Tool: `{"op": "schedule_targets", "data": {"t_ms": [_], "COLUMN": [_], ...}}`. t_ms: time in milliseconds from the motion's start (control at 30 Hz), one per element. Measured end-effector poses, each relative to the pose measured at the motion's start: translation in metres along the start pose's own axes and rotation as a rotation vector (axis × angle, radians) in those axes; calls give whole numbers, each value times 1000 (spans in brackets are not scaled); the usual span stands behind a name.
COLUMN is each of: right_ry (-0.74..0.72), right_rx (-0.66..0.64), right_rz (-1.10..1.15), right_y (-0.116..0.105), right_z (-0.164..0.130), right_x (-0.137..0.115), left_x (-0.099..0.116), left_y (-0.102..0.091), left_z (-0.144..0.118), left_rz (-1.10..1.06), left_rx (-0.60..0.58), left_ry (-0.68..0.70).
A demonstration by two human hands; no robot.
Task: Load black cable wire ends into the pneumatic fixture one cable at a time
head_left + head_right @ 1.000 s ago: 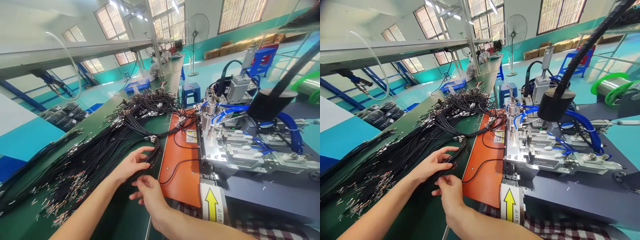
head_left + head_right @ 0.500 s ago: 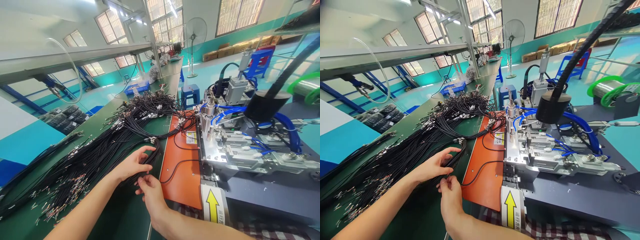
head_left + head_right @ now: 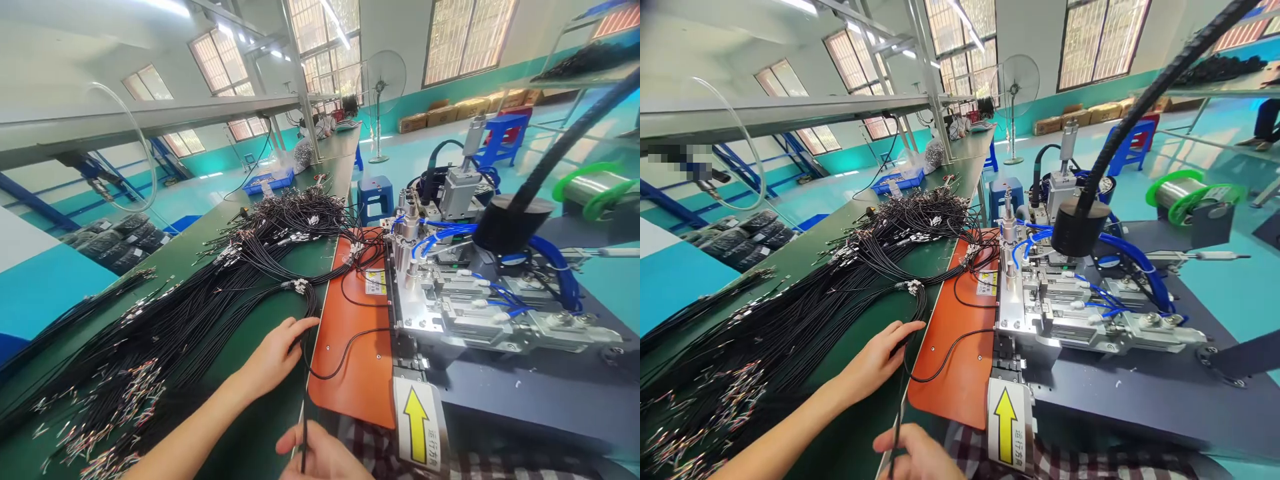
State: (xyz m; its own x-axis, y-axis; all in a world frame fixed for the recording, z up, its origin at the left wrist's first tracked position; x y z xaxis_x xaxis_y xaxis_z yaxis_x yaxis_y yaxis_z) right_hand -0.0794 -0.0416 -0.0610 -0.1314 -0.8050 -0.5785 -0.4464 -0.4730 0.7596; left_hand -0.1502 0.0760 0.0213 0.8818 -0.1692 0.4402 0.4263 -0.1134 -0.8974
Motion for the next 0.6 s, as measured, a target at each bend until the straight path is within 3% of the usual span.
{"op": "schedule_targets", "data": {"t_ms": [133, 200, 333, 433, 500, 600], "right_ry": [-40, -180, -162, -209, -201, -106], "right_rx": [188, 336, 402, 469, 455, 403], "right_rz": [60, 145, 92, -35, -130, -328], "right_y": [-49, -75, -92, -101, -101, -102], "right_z": [-48, -77, -116, -131, -129, -126], "right_x": [-39, -73, -100, -114, -115, -98], "left_x": [0, -2, 2, 22, 42, 73], "left_y": [11, 15, 21, 20, 20, 20], "left_z": [-3, -4, -7, -5, 0, 9], "left_rz": [141, 215, 320, 322, 260, 104], "left_rx": [42, 78, 134, 182, 136, -62], "left_ry": [-35, -70, -88, -2, 97, 228]}}
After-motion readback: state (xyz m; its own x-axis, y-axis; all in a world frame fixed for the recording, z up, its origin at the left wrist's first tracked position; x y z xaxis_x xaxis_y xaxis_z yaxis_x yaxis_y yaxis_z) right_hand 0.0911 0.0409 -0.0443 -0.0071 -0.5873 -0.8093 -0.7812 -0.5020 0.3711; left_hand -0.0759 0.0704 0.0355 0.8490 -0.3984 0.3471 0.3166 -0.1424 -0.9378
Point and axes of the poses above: each hand's wrist, its own z-axis towards the middle knuckle, its own y-axis out of the palm, x = y × z, the point moved 10 cm from there along z, towards the middle knuckle, and after that the axes turned 2 degrees about y, right-handed, at the moved point
